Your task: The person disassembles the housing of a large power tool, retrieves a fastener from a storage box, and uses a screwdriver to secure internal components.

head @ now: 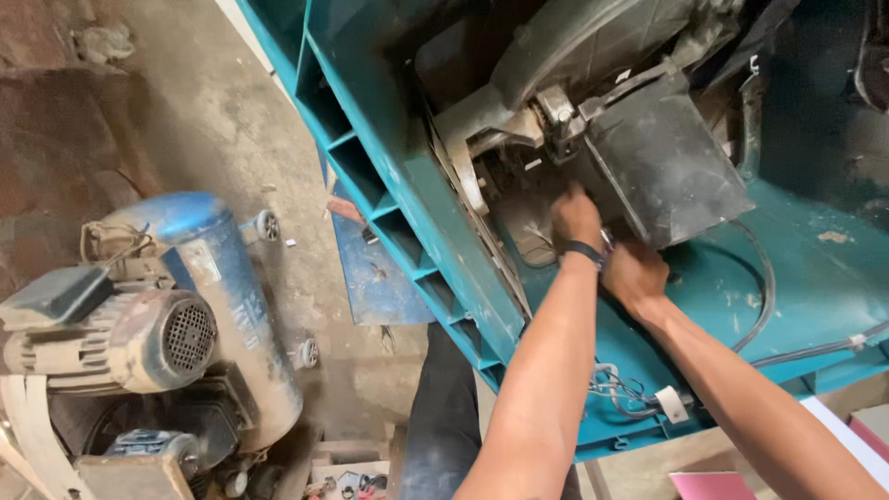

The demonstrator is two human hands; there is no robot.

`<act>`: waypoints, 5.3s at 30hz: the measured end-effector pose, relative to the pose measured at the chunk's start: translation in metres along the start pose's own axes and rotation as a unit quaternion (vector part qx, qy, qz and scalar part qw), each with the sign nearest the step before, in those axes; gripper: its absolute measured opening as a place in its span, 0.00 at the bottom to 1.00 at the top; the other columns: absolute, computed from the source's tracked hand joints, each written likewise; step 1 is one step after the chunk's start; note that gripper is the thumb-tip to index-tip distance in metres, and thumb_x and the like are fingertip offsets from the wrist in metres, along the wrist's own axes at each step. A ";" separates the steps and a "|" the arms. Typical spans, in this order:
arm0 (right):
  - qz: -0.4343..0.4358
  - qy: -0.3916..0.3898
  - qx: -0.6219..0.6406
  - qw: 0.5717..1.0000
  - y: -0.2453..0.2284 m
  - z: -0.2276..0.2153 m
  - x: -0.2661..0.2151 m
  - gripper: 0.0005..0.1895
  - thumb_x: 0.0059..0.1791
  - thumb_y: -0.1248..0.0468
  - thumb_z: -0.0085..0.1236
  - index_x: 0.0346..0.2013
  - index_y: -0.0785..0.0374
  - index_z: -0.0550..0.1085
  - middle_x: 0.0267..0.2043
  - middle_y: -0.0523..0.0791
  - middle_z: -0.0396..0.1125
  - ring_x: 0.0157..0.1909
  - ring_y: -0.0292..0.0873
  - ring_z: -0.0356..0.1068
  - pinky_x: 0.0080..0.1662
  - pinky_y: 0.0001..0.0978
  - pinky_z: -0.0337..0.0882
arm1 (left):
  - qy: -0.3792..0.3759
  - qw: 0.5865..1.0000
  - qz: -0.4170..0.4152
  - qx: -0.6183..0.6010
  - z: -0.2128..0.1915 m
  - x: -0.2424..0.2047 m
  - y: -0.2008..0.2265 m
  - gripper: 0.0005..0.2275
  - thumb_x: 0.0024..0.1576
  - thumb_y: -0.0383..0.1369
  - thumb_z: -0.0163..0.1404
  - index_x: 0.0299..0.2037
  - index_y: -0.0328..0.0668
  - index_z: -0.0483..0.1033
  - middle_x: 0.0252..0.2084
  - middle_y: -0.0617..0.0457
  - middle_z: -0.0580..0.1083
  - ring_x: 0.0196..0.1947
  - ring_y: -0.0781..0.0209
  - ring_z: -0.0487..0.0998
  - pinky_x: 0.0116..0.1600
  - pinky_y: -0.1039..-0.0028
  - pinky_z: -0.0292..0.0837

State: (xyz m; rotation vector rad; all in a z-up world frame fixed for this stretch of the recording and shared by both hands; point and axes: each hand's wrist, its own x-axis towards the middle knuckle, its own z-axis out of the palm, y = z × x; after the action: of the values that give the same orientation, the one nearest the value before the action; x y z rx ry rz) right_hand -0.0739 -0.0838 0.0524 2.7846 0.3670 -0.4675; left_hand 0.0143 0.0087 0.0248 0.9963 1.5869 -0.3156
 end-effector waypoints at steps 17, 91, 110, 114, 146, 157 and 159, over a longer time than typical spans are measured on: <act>0.123 -0.310 0.326 0.884 0.033 0.029 0.007 0.22 0.45 0.54 0.57 0.46 0.65 0.80 0.45 0.60 0.75 0.54 0.66 0.72 0.50 0.61 0.75 | -0.004 0.974 -0.105 0.199 0.011 -0.007 0.009 0.28 0.64 0.53 0.38 0.47 0.32 0.81 0.47 0.32 0.79 0.52 0.30 0.78 0.55 0.45 0.71; 0.152 -0.379 0.334 0.850 -0.009 -0.049 0.053 0.24 0.48 0.50 0.57 0.56 0.56 0.74 0.53 0.53 0.74 0.58 0.62 0.73 0.56 0.61 0.73 | -0.252 0.772 0.202 0.547 0.005 0.036 -0.018 0.13 0.58 0.24 0.43 0.37 0.18 0.80 0.39 0.29 0.80 0.50 0.35 0.79 0.49 0.55 0.74; -0.001 -0.145 0.139 0.980 -0.009 -0.013 0.011 0.24 0.48 0.61 0.56 0.57 0.69 0.69 0.25 0.50 0.70 0.31 0.55 0.77 0.33 0.50 0.79 | -0.144 0.968 -0.110 0.172 0.008 0.043 -0.040 0.24 0.55 0.38 0.37 0.56 0.30 0.74 0.49 0.39 0.77 0.54 0.40 0.78 0.55 0.51 0.75; 0.105 -0.278 0.187 0.936 -0.009 -0.016 0.024 0.13 0.52 0.57 0.54 0.45 0.61 0.75 0.36 0.55 0.76 0.44 0.61 0.78 0.42 0.56 0.79 | -0.161 0.971 -0.127 0.123 0.003 0.043 -0.040 0.24 0.63 0.45 0.38 0.60 0.31 0.71 0.54 0.37 0.75 0.57 0.41 0.76 0.55 0.51 0.73; 0.140 -0.363 0.351 0.852 -0.002 -0.003 0.042 0.15 0.49 0.59 0.51 0.32 0.65 0.82 0.30 0.56 0.75 0.37 0.58 0.78 0.33 0.51 0.75 | -0.188 0.892 -0.064 0.405 -0.004 0.034 -0.024 0.22 0.55 0.38 0.40 0.52 0.30 0.78 0.50 0.36 0.78 0.56 0.38 0.78 0.58 0.44 0.74; 0.171 -0.327 0.262 0.891 -0.015 -0.013 0.026 0.14 0.50 0.56 0.55 0.46 0.60 0.76 0.42 0.55 0.76 0.50 0.60 0.77 0.49 0.58 0.77 | -0.327 0.920 -0.184 0.111 -0.013 0.053 -0.062 0.17 0.44 0.38 0.56 0.38 0.32 0.77 0.34 0.44 0.69 0.37 0.51 0.74 0.40 0.64 0.71; 0.164 -0.346 0.244 0.891 -0.014 -0.013 0.028 0.16 0.49 0.58 0.56 0.48 0.61 0.75 0.44 0.56 0.76 0.51 0.61 0.77 0.51 0.59 0.77 | -0.375 0.900 -0.182 0.131 -0.018 0.053 -0.059 0.16 0.46 0.38 0.55 0.41 0.37 0.77 0.36 0.47 0.67 0.39 0.54 0.71 0.42 0.69 0.70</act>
State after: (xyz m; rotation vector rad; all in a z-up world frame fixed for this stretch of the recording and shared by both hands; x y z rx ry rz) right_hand -0.0484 -0.0607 0.0511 2.7700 -0.4351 -1.5626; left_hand -0.0393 0.0079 -0.0368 0.6369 1.0100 -1.0621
